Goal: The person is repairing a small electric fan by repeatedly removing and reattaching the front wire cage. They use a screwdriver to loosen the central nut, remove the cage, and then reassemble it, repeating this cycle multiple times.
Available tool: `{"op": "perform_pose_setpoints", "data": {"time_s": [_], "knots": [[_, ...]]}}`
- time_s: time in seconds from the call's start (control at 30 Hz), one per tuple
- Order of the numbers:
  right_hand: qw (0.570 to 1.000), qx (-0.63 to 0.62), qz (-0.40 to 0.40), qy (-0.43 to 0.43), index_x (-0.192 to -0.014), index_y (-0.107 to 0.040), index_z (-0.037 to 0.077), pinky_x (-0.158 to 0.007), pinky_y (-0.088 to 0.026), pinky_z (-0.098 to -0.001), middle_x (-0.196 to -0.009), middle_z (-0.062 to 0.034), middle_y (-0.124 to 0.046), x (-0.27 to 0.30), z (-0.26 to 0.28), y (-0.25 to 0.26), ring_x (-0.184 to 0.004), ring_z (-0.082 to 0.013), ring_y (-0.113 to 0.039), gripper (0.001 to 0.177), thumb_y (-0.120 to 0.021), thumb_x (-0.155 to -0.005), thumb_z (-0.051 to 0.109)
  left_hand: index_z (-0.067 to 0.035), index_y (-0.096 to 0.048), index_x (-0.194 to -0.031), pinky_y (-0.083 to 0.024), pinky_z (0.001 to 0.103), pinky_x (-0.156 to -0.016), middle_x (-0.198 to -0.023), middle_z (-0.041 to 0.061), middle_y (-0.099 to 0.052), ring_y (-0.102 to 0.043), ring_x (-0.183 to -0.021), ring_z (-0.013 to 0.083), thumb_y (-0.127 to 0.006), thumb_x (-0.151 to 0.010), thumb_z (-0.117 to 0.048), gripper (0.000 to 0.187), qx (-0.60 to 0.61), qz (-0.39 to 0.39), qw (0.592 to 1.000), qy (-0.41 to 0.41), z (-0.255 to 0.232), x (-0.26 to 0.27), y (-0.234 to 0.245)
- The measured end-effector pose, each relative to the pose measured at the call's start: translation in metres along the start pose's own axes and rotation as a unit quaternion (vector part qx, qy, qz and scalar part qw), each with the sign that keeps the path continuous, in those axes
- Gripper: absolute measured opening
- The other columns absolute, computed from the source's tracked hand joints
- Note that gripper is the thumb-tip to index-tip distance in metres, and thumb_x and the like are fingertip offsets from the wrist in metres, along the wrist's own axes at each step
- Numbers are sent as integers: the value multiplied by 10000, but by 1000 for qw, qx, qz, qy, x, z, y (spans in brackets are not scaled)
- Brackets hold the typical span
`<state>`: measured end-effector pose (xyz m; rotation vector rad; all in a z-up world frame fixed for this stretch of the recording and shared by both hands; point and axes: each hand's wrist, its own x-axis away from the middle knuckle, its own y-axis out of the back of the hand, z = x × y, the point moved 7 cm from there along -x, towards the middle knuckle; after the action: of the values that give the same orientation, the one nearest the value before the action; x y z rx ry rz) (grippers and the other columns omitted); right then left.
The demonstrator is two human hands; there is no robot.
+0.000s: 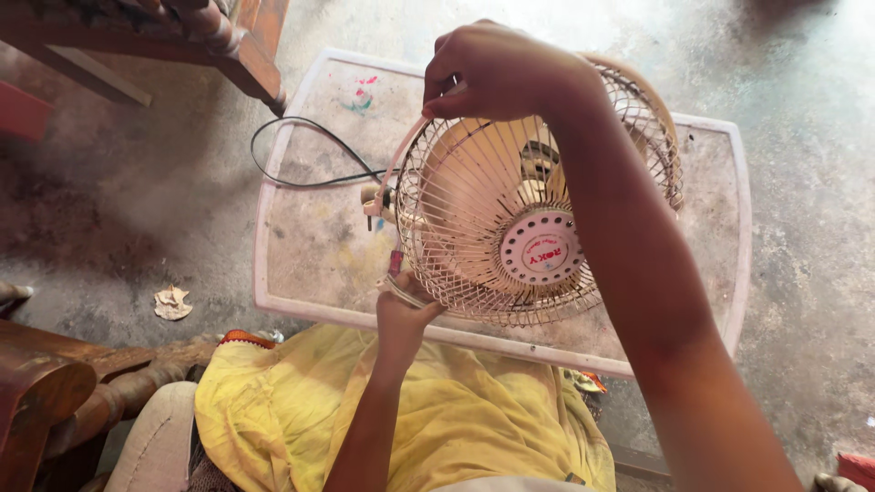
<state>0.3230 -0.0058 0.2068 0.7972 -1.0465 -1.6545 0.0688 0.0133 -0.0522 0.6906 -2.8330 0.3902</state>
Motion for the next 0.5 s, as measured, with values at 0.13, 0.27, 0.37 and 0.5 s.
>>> {"op": "perform_pose_setpoints", "data": {"time_s": [0.13, 0.27, 0.37, 0.5], "knots": [[999, -8, 9, -32, -995, -803, 104, -837, -548, -403, -978, -75, -736, -2, -3, -4, -919, -236, -714, 219, -785, -907, 304, 73, -660, -1157, -609, 303, -850, -1041, 111, -766, -747, -945, 181, -752, -751, 121, 419, 77, 44, 996, 6, -2, -3, -4], [999, -13, 7, -50, -998, -805, 107, -848, -554, -406, -997, -77, -740, -3, -6, -4, -940, -232, -720, 215, -776, -912, 301, 40, -635, -1193, -605, 316, -810, -1053, 113, -745, -732, -953, 198, -708, -733, 138, 476, 116, 50, 991, 37, 3, -4, -4], [997, -21, 16, -72, -1005, -794, 106, -843, -555, -417, -1009, -77, -744, -3, -10, -3, -949, -242, -721, 226, -783, -896, 303, 29, -624, -1190, -610, 316, -839, -1073, 106, -737, -726, -985, 199, -711, -749, 127, 460, 141, 58, 988, 31, 4, -3, -5], [999, -9, 13, -29, -1013, -797, 104, -859, -548, -438, -1006, -101, -745, -1, -5, 0, -962, -272, -713, 216, -785, -891, 282, -9, -595, -1164, -605, 309, -822, -1026, 89, -701, -716, -954, 192, -714, -759, 115, 440, 117, 31, 993, -13, 0, -1, -5]]}}
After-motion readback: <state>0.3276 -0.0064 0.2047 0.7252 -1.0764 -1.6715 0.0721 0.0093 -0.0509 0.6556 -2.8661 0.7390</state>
